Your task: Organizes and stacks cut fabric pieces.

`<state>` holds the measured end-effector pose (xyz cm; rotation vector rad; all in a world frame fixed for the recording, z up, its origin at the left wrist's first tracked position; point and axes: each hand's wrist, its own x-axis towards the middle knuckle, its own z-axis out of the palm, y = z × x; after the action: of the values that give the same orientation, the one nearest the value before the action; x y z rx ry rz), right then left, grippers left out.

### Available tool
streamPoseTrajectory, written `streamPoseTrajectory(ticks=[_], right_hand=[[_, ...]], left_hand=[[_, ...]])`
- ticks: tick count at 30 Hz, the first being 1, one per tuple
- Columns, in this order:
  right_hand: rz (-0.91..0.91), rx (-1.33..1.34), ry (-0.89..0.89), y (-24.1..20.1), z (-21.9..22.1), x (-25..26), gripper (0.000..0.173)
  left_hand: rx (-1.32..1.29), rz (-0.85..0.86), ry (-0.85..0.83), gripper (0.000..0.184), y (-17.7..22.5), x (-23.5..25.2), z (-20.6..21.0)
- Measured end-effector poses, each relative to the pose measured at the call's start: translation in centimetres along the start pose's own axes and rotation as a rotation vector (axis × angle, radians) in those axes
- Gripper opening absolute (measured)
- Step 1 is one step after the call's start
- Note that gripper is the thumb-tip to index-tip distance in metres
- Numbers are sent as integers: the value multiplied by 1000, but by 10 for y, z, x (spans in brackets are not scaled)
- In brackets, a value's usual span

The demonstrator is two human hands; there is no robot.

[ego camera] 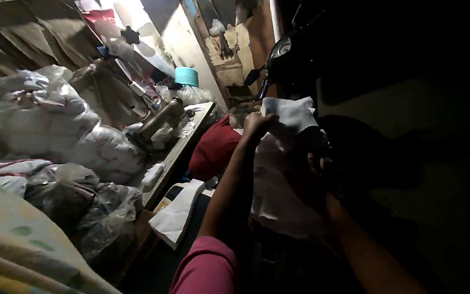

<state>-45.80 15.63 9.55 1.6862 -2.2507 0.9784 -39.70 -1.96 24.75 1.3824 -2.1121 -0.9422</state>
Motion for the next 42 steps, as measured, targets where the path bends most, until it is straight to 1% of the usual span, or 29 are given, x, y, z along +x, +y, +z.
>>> streamPoseTrajectory(ticks=[2,4,6,9,11,13,14,16,18,20,21,23,25,27,29,30,32,34,35,36,39,42], right_hand=[[-58,-51,105,4,8,0,54],[-126,-27,165,8,11,2,53],[-145,-1,167,9,11,3,53],[-152,-57,155,11,10,1,59],[-169,-81,149,10,7,-1,58],[-165,-30,95,9,5,-2,61],[-163,-7,75,11,5,-2,63],[-177,10,71,14,7,-4,64],[-184,5,61,14,6,-5,65],[-186,-3,61,15,7,-6,66],[-184,-6,57,15,8,-7,67],[-178,-24,33,15,9,-9,69],[-181,-40,26,18,12,-12,69],[-176,-55,19,21,14,-15,70],[-193,-81,40,22,16,-17,70],[-194,-92,44,22,16,-17,71],[-194,-99,48,21,14,-16,71],[-194,-80,48,19,11,-14,70],[-193,-78,45,18,9,-12,70],[-193,-81,46,17,9,-11,69],[-187,-109,38,23,11,-11,70],[-191,-112,63,30,18,-11,69]], left_hand=[[-175,3,-58,43,9,-3,3],[-315,70,-32,43,15,-8,1],[-391,167,22,37,15,-11,-12],[-452,334,77,28,3,-25,-55],[-404,398,152,20,-13,-36,-96],[-291,417,209,27,-44,-44,-140],[-226,391,241,34,-59,-50,-160],[-96,257,310,34,-88,-66,-191],[-5,106,371,37,-124,-78,-210],[27,-38,398,48,-168,-84,-221],[14,-113,419,54,-190,-85,-222],[-73,-262,468,56,-234,-83,-221],[-224,-348,554,41,-270,-82,-216],[-474,-376,690,40,-297,-88,-203],[-732,-377,862,50,-327,-97,-181],[-816,-403,934,56,-346,-102,-167],[-886,-552,1016,73,-387,-115,-135],[-947,-684,1063,81,-429,-125,-110],[-972,-710,1083,81,-438,-128,-104],[-975,-714,1084,80,-438,-130,-105],[-813,-698,1038,83,-425,-130,-123],[-726,-591,1076,77,-416,-126,-152]])
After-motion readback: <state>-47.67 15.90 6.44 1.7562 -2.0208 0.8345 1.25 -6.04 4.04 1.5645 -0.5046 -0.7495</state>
